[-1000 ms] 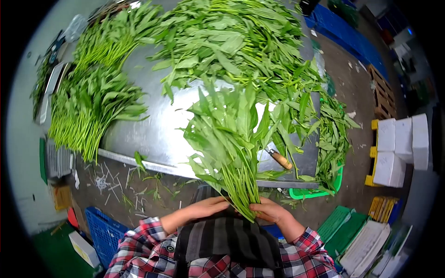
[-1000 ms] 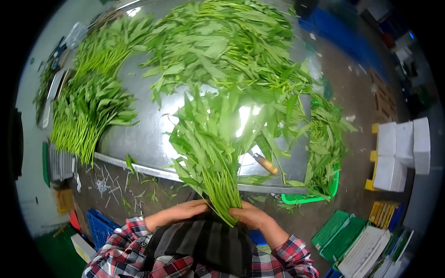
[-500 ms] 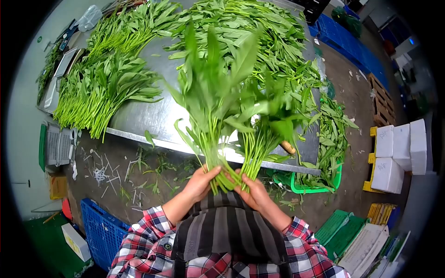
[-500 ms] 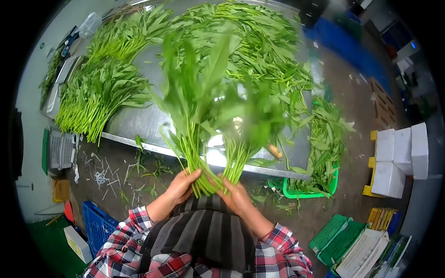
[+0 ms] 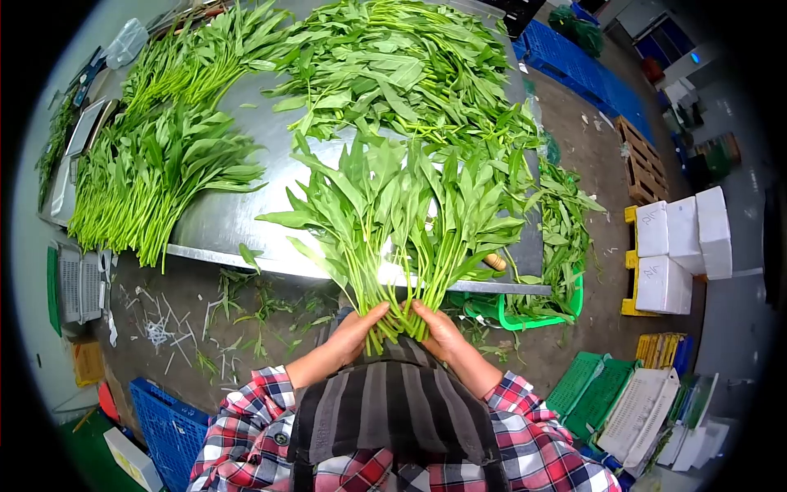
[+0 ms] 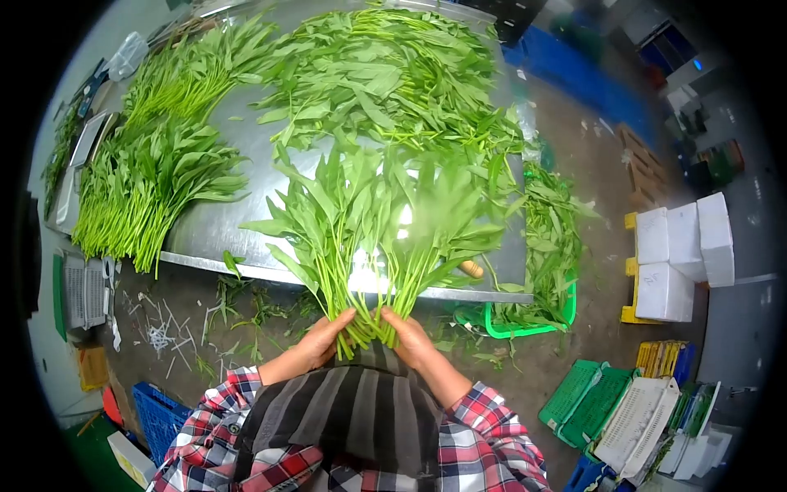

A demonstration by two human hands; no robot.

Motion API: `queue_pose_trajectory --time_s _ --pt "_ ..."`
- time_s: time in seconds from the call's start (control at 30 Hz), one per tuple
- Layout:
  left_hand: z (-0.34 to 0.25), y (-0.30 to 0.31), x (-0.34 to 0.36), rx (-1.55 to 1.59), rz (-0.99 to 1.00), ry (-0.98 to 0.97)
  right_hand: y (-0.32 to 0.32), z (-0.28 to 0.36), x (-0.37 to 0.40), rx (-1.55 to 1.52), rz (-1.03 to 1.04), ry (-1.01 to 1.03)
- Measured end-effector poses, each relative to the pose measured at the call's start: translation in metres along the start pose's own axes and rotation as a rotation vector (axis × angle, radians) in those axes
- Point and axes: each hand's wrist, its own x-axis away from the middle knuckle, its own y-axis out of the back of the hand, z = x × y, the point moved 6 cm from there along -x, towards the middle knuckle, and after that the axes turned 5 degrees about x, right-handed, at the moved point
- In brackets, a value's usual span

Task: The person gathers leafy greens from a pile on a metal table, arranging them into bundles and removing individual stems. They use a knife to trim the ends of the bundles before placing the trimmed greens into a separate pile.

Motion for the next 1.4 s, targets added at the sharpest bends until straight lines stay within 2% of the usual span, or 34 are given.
queue_pose_trajectory --time_s 0.1,0.17,0.2,0.23,0.3,0.33,0.37,0.43,0.47,0.5,0.53,0.63,0.73,0.77,0.87,0.9,1.0,1.03,1.13,1.17,1.2,1.27,1.33,1.4 --pt "-0.001 0.004 -0.003 -0.050 -0.086 -0.047 -0.007 -0.003 -0.007 0.097 0.064 0.031" --pt "-0.009 -0.008 0.000 -0.050 -0.090 -0.107 -0.008 -0.004 -0.010 0.384 0.015 0.133" --pt "-0.012 -0.005 -0.003 -0.145 -0.115 -0.217 -0.014 -0.001 -0.008 0.558 -0.006 0.188" --pt "-0.014 0.001 -0.009 -0.240 -0.143 -0.332 -0.025 0.002 -0.007 0.766 0.076 0.196" --pt "-0.030 0.004 -0.005 -0.469 -0.220 -0.536 -0.052 0.022 0.010 0.870 0.117 0.288" --pt "-0.028 0.005 -0.002 -0.501 -0.183 -0.419 -0.061 0.028 0.015 0.920 0.141 0.335" --pt "-0.028 0.007 0.003 -0.530 -0.147 -0.303 -0.052 0.025 0.010 0.832 0.101 0.294" --pt "-0.021 0.013 0.013 -0.590 -0.042 -0.068 -0.045 0.020 0.010 0.561 0.235 0.189" --pt "-0.019 0.012 0.018 -0.627 0.011 -0.078 -0.043 0.017 0.009 0.478 0.324 0.126" --pt "-0.017 0.011 0.024 -0.663 0.064 -0.090 -0.041 0.018 0.006 0.525 0.328 0.117" --pt "-0.014 0.014 0.029 -0.684 0.064 -0.017 -0.041 0.017 0.004 0.568 0.332 0.106" --pt "-0.004 0.031 0.023 -0.567 0.010 -0.026 -0.031 0.006 -0.014 0.540 0.276 -0.019" --pt "-0.021 0.011 0.028 -0.881 -0.049 -0.253 -0.043 0.012 -0.014 0.516 0.190 0.035" --pt "-0.029 0.002 0.034 -0.970 -0.058 -0.222 -0.049 0.016 -0.009 0.533 0.174 0.069" --pt "-0.031 0.004 0.036 -1.042 -0.127 -0.165 -0.054 0.019 0.006 0.251 0.163 0.057" --pt "-0.038 -0.002 0.039 -0.963 -0.111 -0.155 -0.059 0.024 0.012 0.222 0.202 -0.059" --pt "-0.019 0.011 0.029 -0.804 -0.055 -0.030 -0.041 0.012 0.002 0.228 0.209 -0.130" --pt "-0.016 0.012 0.028 -0.718 -0.028 -0.035 -0.044 0.010 0.000 0.257 0.343 -0.085" --pt "-0.008 0.015 0.016 -0.454 0.009 -0.015 -0.041 0.010 -0.016 0.775 0.260 -0.121" --pt "-0.021 0.001 0.018 -0.504 0.018 -0.090 -0.049 0.014 -0.017 0.946 0.282 -0.050" --pt "-0.016 0.002 0.016 -0.427 0.044 -0.064 -0.057 0.019 -0.018 1.115 0.303 0.023" --pt "-0.003 0.004 0.011 -0.274 0.095 -0.009 -0.056 0.018 -0.022 1.215 0.400 -0.053" --pt "-0.010 0.000 0.020 -0.167 0.106 0.049 -0.036 0.000 -0.036 0.936 0.566 -0.178" --pt "-0.014 -0.003 0.026 -0.177 0.088 0.079 -0.046 0.003 -0.032 0.541 0.682 -0.183"
